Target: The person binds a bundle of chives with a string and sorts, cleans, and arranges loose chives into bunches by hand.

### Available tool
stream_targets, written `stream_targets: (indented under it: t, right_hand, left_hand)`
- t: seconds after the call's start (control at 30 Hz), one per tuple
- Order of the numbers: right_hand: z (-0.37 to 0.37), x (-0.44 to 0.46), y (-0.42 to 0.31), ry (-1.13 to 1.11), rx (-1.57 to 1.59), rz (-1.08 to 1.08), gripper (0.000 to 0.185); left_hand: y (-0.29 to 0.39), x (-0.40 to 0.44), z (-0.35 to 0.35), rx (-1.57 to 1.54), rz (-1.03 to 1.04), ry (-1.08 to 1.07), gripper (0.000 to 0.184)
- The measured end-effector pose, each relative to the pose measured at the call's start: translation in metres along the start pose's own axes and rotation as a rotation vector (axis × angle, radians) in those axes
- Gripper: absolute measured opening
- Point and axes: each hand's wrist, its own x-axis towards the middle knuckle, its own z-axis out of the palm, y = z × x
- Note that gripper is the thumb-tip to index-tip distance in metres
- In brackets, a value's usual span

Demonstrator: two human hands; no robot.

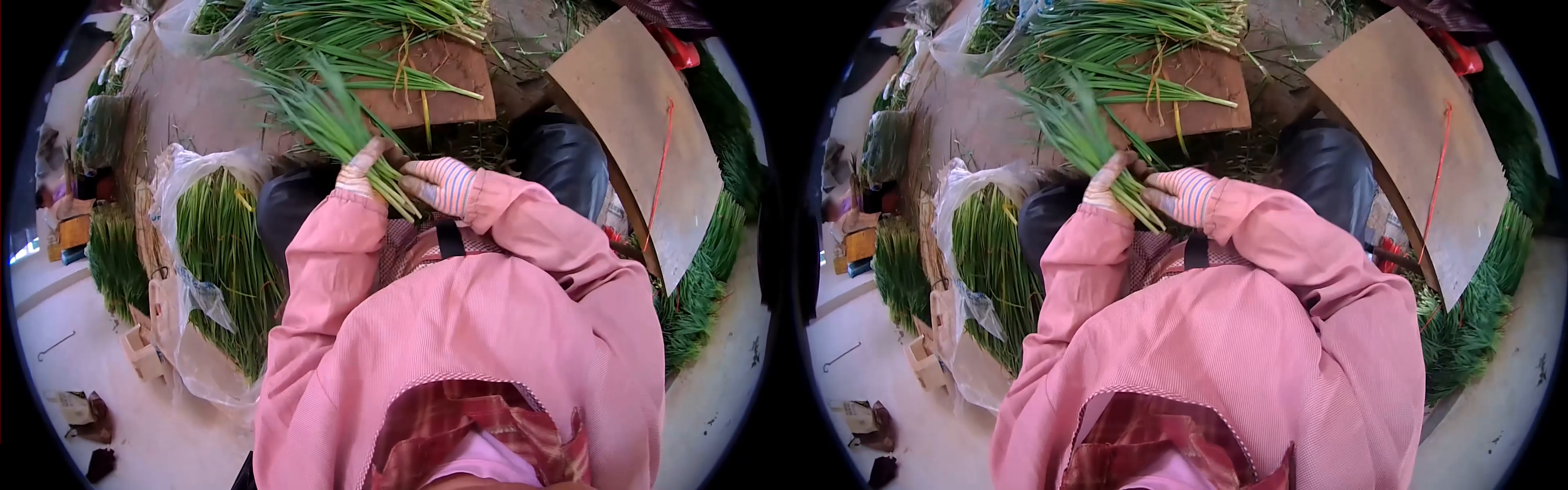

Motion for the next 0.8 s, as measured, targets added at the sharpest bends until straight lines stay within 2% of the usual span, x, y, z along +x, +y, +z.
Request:
stream_targets:
  t: [0.03, 0.07, 0.13, 0.17, 0.2, 0.27, 0.3, 0.37, 0.4, 0.47, 0.53, 0.57, 0.6, 0.67, 0.7, 0.73, 0.77, 0.8]
  right_hand:
    - [-0.017, 0.001, -0.003, -0.045, -0.051, 0.038, 0.021]
    - [-0.028, 0.01, 0.01, 0.138, -0.21, -0.182, 0.018]
    - [-0.08, 0.024, 0.019, 0.541, -0.835, -0.014, 0.026]
    - [-0.091, 0.029, 0.025, 0.484, -0.98, 0.114, 0.034]
    - [-0.097, 0.026, 0.03, 0.423, -1.042, 0.13, 0.035]
    - [-0.104, 0.032, 0.038, 0.27, -1.114, 0.204, 0.037]
    - [-0.109, 0.037, 0.042, 0.27, -1.118, 0.203, 0.037]
    - [-0.118, 0.043, 0.03, 0.045, -1.064, 0.261, 0.029]
    - [-0.124, 0.044, 0.022, 0.041, -1.079, 0.257, 0.029]
    - [-0.144, 0.049, -0.014, 0.181, -0.93, 0.094, 0.022]
    - [-0.163, 0.043, -0.063, 0.345, -0.644, -0.019, 0.021]
    - [-0.17, 0.038, -0.083, 0.381, -0.415, 0.047, 0.024]
    - [-0.176, 0.036, -0.081, 0.485, -0.339, 0.019, 0.024]
    - [-0.19, 0.031, -0.095, 0.022, -1.282, 0.326, 0.025]
    - [-0.198, 0.029, -0.092, -0.106, -1.353, 0.485, 0.027]
    - [-0.209, 0.027, -0.109, -0.097, -1.376, 0.482, 0.027]
    - [-0.225, 0.027, -0.138, 0.071, -1.189, 0.479, 0.028]
    - [-0.237, 0.024, -0.159, 0.22, -0.99, 0.472, 0.03]
  left_hand:
    - [0.005, 0.009, -0.006, -0.11, 0.078, -0.114, 0.025]
    - [0.013, 0.017, -0.015, -0.223, 0.156, -0.226, 0.021]
    - [0.052, 0.005, -0.004, -0.2, 0.427, -0.108, 0.016]
    - [0.06, -0.001, -0.005, -0.177, 0.45, -0.043, 0.037]
    - [0.065, 0.002, -0.014, -0.232, 0.439, -0.353, 0.038]
    - [0.066, -0.012, -0.008, -0.237, 0.403, -0.219, 0.03]
    - [0.063, -0.011, -0.009, -0.241, 0.404, -0.221, 0.03]
    - [0.055, -0.011, -0.014, -0.441, 0.225, -0.475, 0.01]
    - [0.053, -0.011, -0.016, -0.455, 0.232, -0.479, 0.01]
    - [0.051, -0.012, -0.019, -0.539, 0.211, -0.512, 0.006]
    - [0.051, -0.012, -0.022, -0.583, 0.232, -0.542, 0.011]
    - [0.051, -0.015, -0.021, -0.598, 0.246, -0.385, 0.013]
    - [0.052, -0.016, -0.019, -0.61, 0.256, -0.231, 0.015]
    - [0.048, -0.023, -0.012, -0.643, 0.265, -0.164, 0.012]
    - [0.048, -0.028, -0.01, -0.614, 0.26, -0.14, 0.01]
    - [0.049, -0.03, -0.007, -0.589, 0.259, -0.124, 0.009]
    - [0.049, -0.028, -0.014, -0.667, 0.24, -0.329, 0.007]
    - [0.048, -0.027, -0.018, -0.692, 0.21, -0.344, 0.007]
